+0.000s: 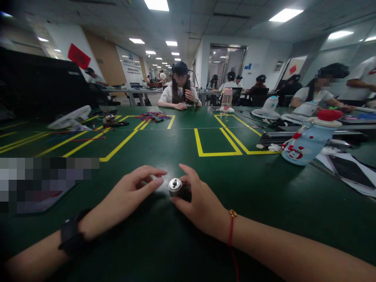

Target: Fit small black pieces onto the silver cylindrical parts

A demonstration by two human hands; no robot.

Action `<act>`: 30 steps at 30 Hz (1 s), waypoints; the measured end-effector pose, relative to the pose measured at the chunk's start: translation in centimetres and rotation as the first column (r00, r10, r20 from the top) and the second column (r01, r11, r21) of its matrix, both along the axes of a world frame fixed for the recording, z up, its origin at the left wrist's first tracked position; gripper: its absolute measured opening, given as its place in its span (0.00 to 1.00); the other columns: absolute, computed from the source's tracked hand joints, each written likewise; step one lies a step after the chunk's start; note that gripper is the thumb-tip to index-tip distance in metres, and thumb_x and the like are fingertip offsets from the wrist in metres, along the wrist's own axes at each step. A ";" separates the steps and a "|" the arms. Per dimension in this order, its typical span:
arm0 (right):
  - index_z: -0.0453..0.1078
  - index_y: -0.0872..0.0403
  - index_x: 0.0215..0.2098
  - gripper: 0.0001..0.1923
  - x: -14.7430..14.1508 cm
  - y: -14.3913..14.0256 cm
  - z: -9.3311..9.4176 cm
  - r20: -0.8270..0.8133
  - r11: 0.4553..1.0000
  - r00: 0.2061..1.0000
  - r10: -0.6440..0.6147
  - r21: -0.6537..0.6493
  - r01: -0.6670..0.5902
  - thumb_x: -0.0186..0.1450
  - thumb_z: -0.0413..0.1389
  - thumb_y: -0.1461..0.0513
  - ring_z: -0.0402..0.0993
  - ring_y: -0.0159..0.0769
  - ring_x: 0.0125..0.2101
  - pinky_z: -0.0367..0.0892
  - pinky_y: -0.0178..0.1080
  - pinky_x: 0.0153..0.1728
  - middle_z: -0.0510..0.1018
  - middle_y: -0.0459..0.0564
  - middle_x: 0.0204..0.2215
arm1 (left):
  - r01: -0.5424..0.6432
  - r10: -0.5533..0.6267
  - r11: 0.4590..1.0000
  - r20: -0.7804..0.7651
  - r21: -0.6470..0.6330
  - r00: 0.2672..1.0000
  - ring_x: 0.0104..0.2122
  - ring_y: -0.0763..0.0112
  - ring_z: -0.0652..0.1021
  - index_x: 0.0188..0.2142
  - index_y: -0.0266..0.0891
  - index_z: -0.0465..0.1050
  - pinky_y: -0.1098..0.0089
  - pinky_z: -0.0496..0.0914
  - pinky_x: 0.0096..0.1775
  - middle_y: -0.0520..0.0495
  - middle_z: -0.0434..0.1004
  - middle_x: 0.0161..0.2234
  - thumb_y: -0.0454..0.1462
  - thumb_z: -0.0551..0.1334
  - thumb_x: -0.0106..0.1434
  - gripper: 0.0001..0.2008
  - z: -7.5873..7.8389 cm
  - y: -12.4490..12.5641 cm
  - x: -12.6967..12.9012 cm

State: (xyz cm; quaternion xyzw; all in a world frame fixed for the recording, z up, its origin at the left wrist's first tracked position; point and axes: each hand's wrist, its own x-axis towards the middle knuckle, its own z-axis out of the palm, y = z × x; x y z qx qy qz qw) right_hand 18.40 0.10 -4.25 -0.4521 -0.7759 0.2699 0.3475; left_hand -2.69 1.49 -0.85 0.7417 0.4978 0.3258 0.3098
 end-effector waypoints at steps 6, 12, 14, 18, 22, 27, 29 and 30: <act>0.51 0.51 0.59 0.33 0.0 -0.1 0.3 0.001 1.000 1.000 0.028 -0.002 -0.028 0.59 0.58 0.60 0.70 0.33 0.43 0.67 0.40 0.45 0.72 0.49 0.45 | 0.033 -0.034 0.989 0.001 0.142 0.999 0.35 0.65 0.73 0.35 0.46 0.79 0.66 0.67 0.37 0.48 0.74 0.37 0.44 0.60 0.62 0.10 1.3 -0.1 2.2; 0.60 0.50 0.54 0.23 -0.1 -0.4 0.3 0.062 0.991 0.998 0.018 0.135 -0.026 0.59 0.55 0.62 0.67 0.32 0.45 0.65 0.39 0.49 0.69 0.49 0.49 | 0.027 -0.020 0.998 -0.109 0.059 0.994 0.41 0.59 0.72 0.35 0.51 0.81 0.60 0.64 0.44 0.48 0.74 0.40 0.45 0.62 0.59 0.09 -1.1 0.6 0.2; 0.60 0.50 0.54 0.24 -0.2 -0.4 0.2 0.075 0.988 0.997 0.032 0.149 -0.043 0.59 0.55 0.62 0.66 0.33 0.48 0.64 0.40 0.51 0.68 0.49 0.49 | 0.046 -0.034 0.998 -0.223 0.047 0.974 0.43 0.55 0.71 0.34 0.54 0.82 0.55 0.62 0.46 0.48 0.75 0.43 0.45 0.63 0.58 0.08 -2.2 0.8 0.3; 0.60 0.49 0.54 0.23 0.6 -0.2 0.3 0.093 0.988 0.996 0.002 0.151 -0.016 0.60 0.55 0.61 0.66 0.33 0.47 0.65 0.39 0.50 0.68 0.49 0.49 | 0.073 -0.066 0.997 -0.241 0.018 0.968 0.47 0.53 0.70 0.41 0.55 0.79 0.53 0.61 0.49 0.48 0.75 0.46 0.46 0.62 0.58 0.12 -2.5 0.8 -0.2; 0.59 0.52 0.53 0.22 5.5 0.6 0.6 0.146 0.938 0.950 -0.277 0.255 0.235 0.61 0.54 0.58 0.69 0.35 0.43 0.67 0.39 0.44 0.69 0.52 0.46 | -0.022 0.019 0.998 -0.059 -0.051 0.998 0.46 0.57 0.73 0.47 0.50 0.76 0.59 0.64 0.48 0.46 0.74 0.48 0.48 0.59 0.61 0.17 -1.3 0.6 -2.9; 0.61 0.54 0.50 0.26 16.4 0.7 0.6 0.259 0.682 0.632 -0.730 0.341 0.647 0.57 0.55 0.52 0.72 0.40 0.34 0.67 0.40 0.32 0.71 0.57 0.41 | -0.220 0.236 0.952 0.053 -0.211 0.970 0.44 0.56 0.76 0.48 0.47 0.75 0.62 0.67 0.43 0.47 0.79 0.44 0.50 0.61 0.59 0.20 -0.9 0.6 -5.8; 0.62 0.55 0.49 0.26 20.4 0.2 0.4 0.301 0.594 0.514 -0.803 0.344 0.727 0.56 0.56 0.51 0.72 0.43 0.33 0.66 0.41 0.30 0.72 0.60 0.40 | -0.243 0.275 0.935 0.097 -0.258 0.957 0.45 0.57 0.75 0.49 0.47 0.74 0.63 0.66 0.44 0.47 0.79 0.44 0.50 0.61 0.59 0.20 -1.2 0.7 -6.0; 0.62 0.55 0.48 0.25 22.0 -0.1 0.2 0.322 0.578 0.486 -0.813 0.342 0.741 0.57 0.55 0.50 0.72 0.44 0.32 0.66 0.42 0.30 0.72 0.61 0.39 | -0.248 0.287 0.929 0.113 -0.275 0.951 0.45 0.57 0.75 0.49 0.47 0.74 0.63 0.66 0.44 0.47 0.78 0.45 0.50 0.61 0.59 0.20 -1.3 0.7 -5.9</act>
